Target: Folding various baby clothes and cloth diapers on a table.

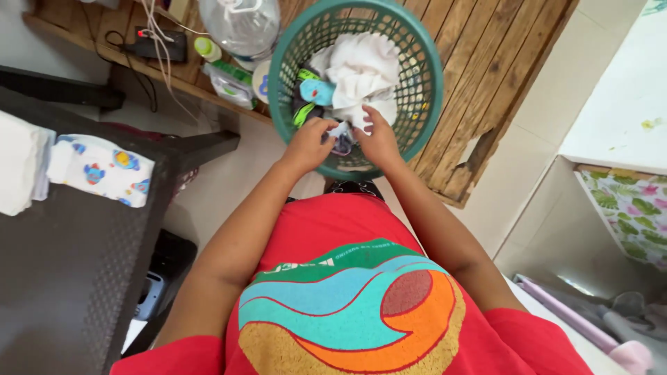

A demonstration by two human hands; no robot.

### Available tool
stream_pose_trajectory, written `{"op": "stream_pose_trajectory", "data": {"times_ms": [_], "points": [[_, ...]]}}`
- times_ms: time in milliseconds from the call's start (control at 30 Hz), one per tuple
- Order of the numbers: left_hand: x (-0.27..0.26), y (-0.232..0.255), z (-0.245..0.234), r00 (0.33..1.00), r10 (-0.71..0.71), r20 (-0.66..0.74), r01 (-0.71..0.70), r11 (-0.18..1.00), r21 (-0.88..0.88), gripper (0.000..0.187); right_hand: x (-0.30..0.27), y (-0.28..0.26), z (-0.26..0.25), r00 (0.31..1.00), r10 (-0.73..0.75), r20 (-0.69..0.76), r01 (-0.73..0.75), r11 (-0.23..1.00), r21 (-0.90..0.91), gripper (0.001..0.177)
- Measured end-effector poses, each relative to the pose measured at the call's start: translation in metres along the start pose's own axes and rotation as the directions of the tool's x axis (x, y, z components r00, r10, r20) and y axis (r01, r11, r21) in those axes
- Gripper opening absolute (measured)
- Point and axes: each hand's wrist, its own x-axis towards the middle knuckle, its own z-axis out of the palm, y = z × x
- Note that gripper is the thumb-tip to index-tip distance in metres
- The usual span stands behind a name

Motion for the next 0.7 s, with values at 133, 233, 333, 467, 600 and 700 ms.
{"op": "stream_pose_trajectory", "data": {"times_ms": [133, 233, 333, 467, 600, 700], "points": [[0.034, -0.015, 0.017, 0.997, -0.073, -0.008, 0.073, 0.992, 0.107, 0.032, 0.093, 0.085, 0.009, 0.972, -0.234, 0.029, 0.235, 0.971, -0.036, 0.065], [0.032, -0.018, 0.025, 0.973, -0.224, -0.051, 0.226, 0.974, 0.029, 0.033, 0.127, 0.108, 0.022, 0.994, -0.052, 0.094, 0.033, 0.982, 0.187, 0.073], [0.020, -0.010, 0.025, 0.963, -0.265, -0.051, 0.267, 0.962, 0.057, 0.034, 0.117, 0.089, 0.020, 0.909, 0.310, 0.280, -0.395, 0.856, 0.334, 0.067], [0.029, 0.006, 0.007, 0.970, -0.056, -0.235, 0.080, 0.992, 0.095, 0.060, 0.072, 0.017, 0.000, 0.904, -0.172, 0.392, 0.078, 0.967, 0.244, 0.033], [0.013, -0.005, -0.002, 0.958, 0.054, -0.280, 0.003, 0.980, 0.200, 0.052, 0.007, -0.068, -0.024, 0.743, -0.512, 0.431, 0.439, 0.859, 0.262, 0.027], [-0.005, 0.014, -0.027, 0.773, -0.633, -0.031, 0.576, 0.722, -0.384, 0.043, -0.009, -0.121, -0.025, 0.552, -0.804, 0.221, 0.832, 0.548, -0.082, 0.066]]}}
